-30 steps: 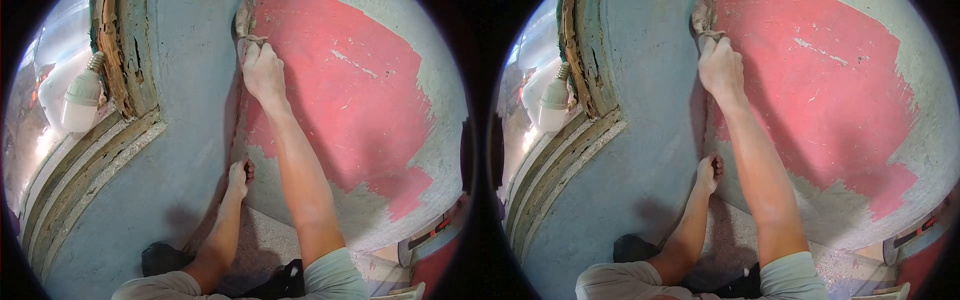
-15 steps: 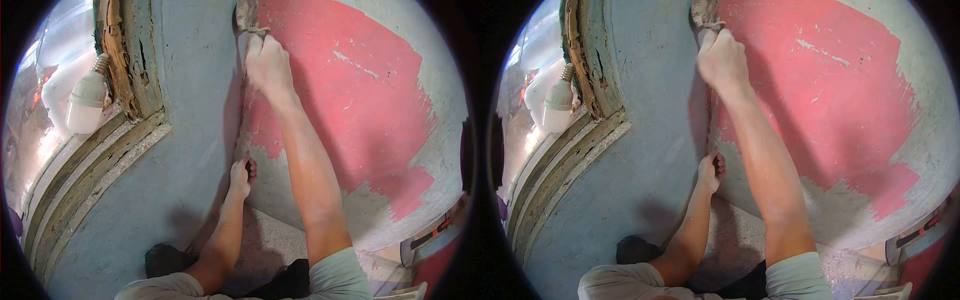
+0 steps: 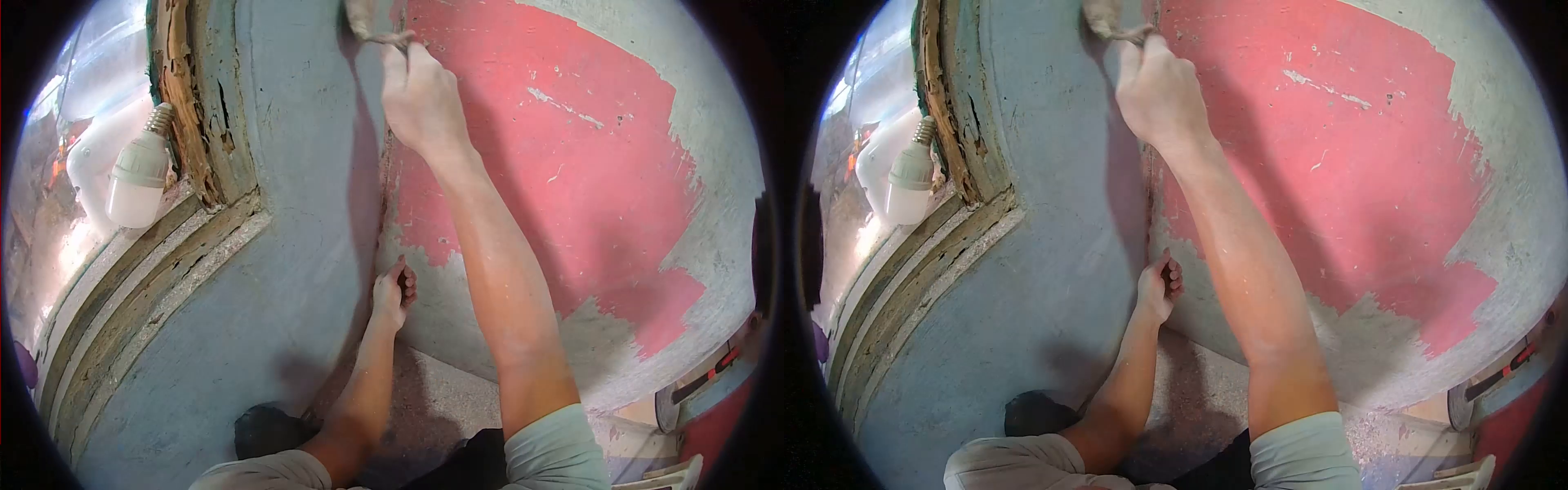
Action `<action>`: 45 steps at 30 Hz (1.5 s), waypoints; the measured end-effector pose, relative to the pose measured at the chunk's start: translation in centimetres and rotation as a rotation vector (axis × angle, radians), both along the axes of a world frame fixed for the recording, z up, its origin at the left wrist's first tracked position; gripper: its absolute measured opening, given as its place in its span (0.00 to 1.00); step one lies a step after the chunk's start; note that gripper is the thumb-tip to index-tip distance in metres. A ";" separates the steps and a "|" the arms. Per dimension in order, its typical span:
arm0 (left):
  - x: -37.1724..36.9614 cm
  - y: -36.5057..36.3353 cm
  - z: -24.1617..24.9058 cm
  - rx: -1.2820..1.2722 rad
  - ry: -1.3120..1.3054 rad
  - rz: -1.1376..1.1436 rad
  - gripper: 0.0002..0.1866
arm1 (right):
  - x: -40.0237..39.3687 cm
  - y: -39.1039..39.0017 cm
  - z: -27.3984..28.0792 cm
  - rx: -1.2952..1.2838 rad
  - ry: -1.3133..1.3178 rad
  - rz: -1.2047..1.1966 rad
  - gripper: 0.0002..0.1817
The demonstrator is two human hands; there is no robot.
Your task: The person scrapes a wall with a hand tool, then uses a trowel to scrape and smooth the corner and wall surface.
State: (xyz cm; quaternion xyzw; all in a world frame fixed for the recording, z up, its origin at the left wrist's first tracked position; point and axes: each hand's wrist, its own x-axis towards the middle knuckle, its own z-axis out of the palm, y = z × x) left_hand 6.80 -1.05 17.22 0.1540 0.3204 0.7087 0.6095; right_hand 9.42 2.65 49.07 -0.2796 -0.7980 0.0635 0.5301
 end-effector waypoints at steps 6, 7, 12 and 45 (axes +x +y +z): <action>0.1 -0.1 0.2 0.005 0.012 -0.002 0.17 | 0.5 0.6 2.3 -0.139 0.042 0.010 0.32; 0.1 0.2 0.3 -0.010 0.016 -0.003 0.17 | -0.2 1.1 1.3 0.039 0.043 -0.038 0.32; -0.2 -0.1 -0.4 0.009 0.008 0.005 0.17 | 0.8 -1.1 2.5 -0.410 0.015 0.074 0.27; 0.3 0.6 -3.2 -0.072 -0.009 0.014 0.17 | 0.3 2.5 -12.4 -0.199 0.112 -0.023 0.25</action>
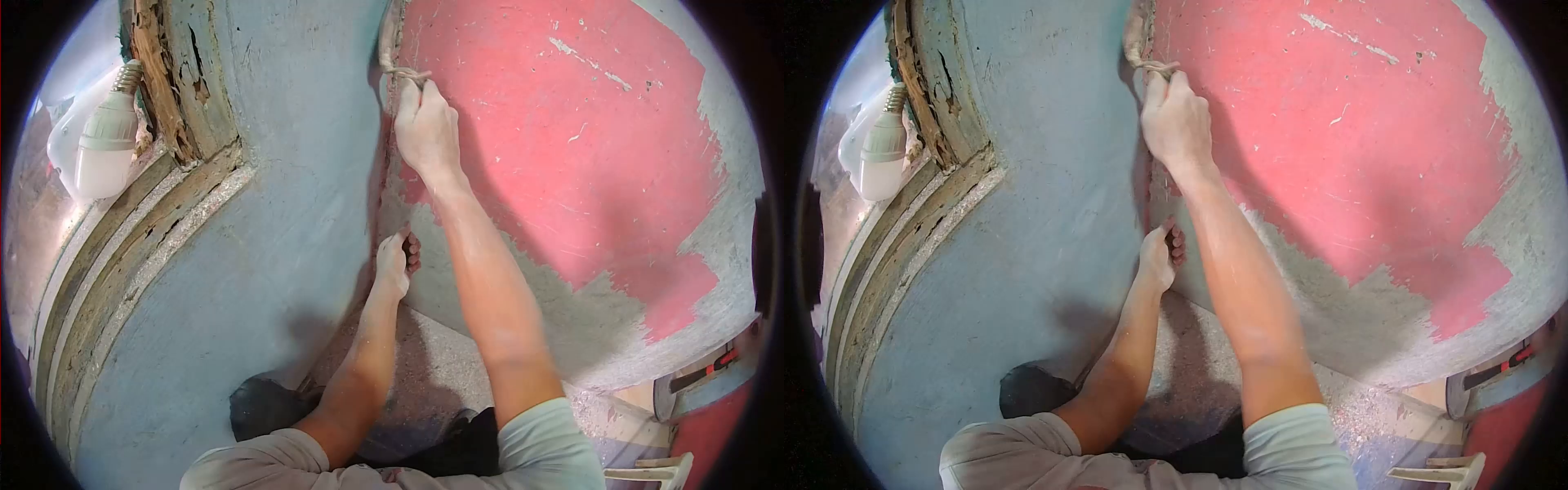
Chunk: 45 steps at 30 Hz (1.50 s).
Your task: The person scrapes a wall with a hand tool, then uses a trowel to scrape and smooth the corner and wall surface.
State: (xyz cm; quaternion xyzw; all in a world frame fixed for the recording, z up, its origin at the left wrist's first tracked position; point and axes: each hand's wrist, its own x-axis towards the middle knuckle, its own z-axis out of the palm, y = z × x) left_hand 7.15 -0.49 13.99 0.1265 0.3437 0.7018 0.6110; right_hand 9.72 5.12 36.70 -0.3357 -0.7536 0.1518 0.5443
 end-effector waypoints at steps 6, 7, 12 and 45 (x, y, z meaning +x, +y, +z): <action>-0.2 0.6 0.1 0.018 0.012 -0.021 0.18 | -0.2 -0.6 0.6 0.000 0.017 -0.079 0.23; -0.2 0.6 -0.2 -0.018 0.020 -0.004 0.18 | 0.2 -0.7 0.7 0.014 -0.003 -0.063 0.23; 0.2 1.3 -0.4 0.023 0.010 -0.026 0.19 | 0.7 -2.5 -1.3 0.067 -0.088 0.088 0.23; 1.2 3.4 -5.0 -0.079 0.009 -0.032 0.15 | 1.4 -3.1 -8.2 0.037 -0.094 0.181 0.17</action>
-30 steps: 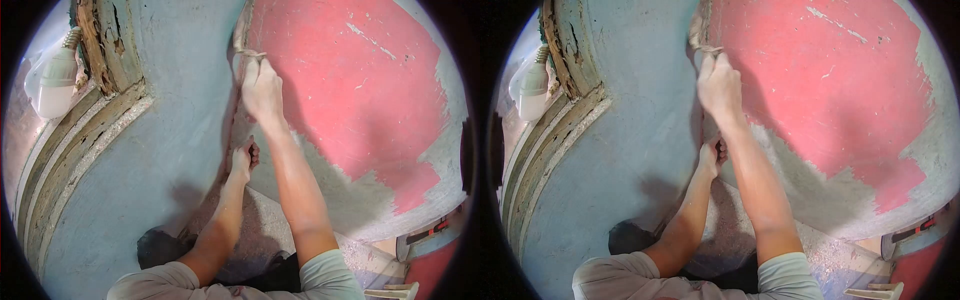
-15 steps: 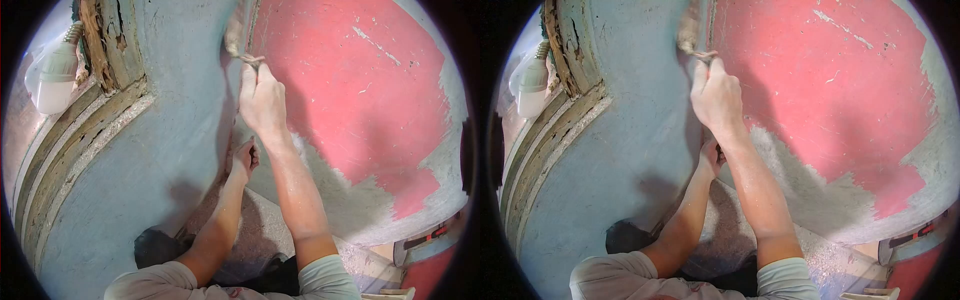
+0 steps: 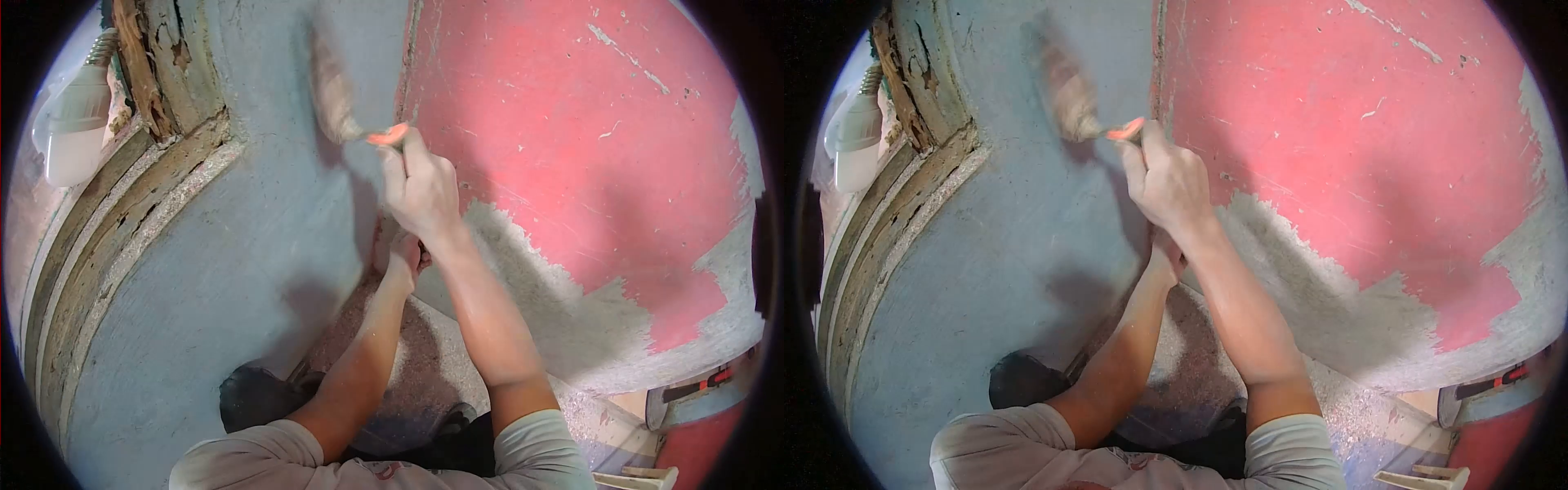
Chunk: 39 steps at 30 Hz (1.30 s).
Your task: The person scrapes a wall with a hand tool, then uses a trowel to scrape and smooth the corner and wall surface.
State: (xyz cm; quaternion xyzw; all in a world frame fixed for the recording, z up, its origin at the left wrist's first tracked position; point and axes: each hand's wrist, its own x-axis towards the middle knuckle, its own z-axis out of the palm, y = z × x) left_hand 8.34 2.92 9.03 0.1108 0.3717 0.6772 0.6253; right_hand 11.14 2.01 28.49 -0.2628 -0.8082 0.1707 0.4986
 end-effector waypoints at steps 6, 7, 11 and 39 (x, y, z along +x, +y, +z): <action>-0.5 0.1 0.8 0.005 0.009 0.014 0.18 | -0.7 1.0 0.8 0.025 -0.023 -0.105 0.13; -0.4 -0.3 0.4 -0.001 0.023 0.007 0.18 | -0.3 0.0 0.6 0.045 -0.047 -0.040 0.14; -0.7 -1.2 1.3 0.024 0.042 0.023 0.14 | -1.1 1.8 1.1 -0.099 0.074 -0.178 0.18; -0.4 -0.6 -0.7 -0.050 0.116 0.026 0.12 | 0.0 0.6 -3.0 -0.110 -0.002 -0.121 0.19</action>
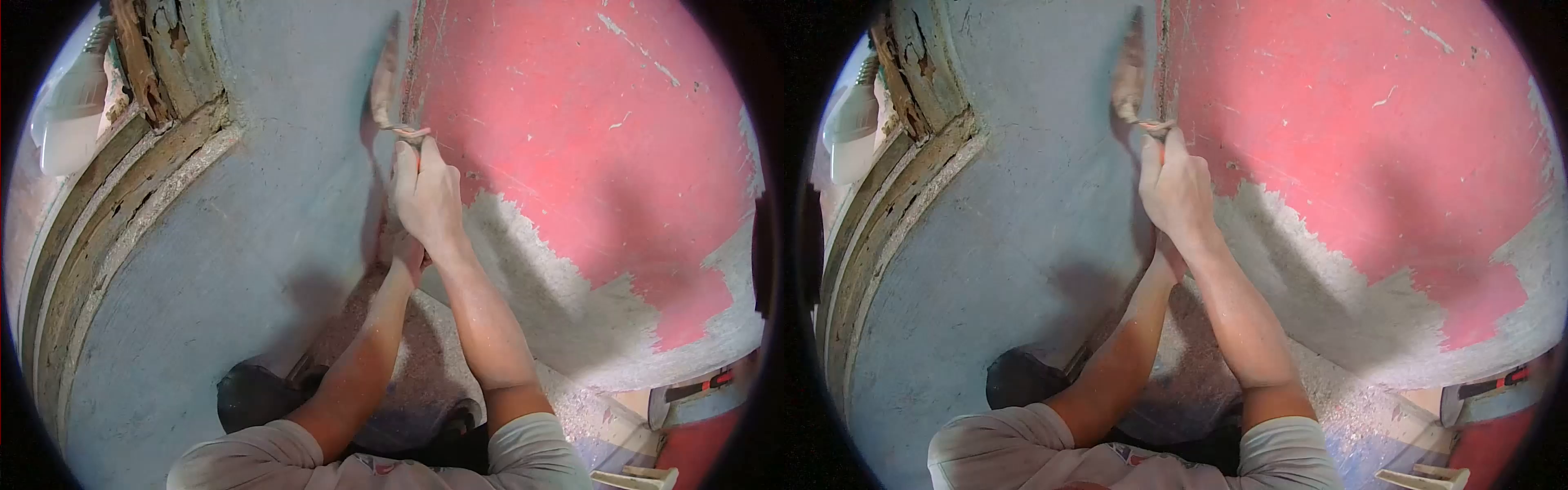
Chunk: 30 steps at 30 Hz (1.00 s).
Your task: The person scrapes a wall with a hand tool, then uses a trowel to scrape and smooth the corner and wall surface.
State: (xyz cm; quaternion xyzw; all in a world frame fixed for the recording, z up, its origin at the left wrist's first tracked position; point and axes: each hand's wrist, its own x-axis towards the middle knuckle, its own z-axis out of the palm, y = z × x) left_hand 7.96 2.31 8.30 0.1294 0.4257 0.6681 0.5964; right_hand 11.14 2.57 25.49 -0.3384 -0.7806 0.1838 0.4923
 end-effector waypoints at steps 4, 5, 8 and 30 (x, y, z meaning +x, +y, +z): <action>0.8 0.5 -3.3 0.113 -0.003 0.095 0.11 | 0.5 -1.3 -1.1 -0.026 -0.033 0.003 0.20; 1.1 1.9 -3.3 0.238 -0.027 0.240 0.10 | 0.0 -1.3 -1.0 -0.043 -0.013 -0.027 0.20; 1.6 2.0 -2.9 0.304 -0.098 0.370 0.11 | -0.2 -2.0 -1.5 -0.044 0.006 -0.015 0.19; 1.4 -0.9 0.5 0.043 -0.038 0.044 0.16 | 0.0 -0.5 2.1 0.069 -0.018 0.104 0.18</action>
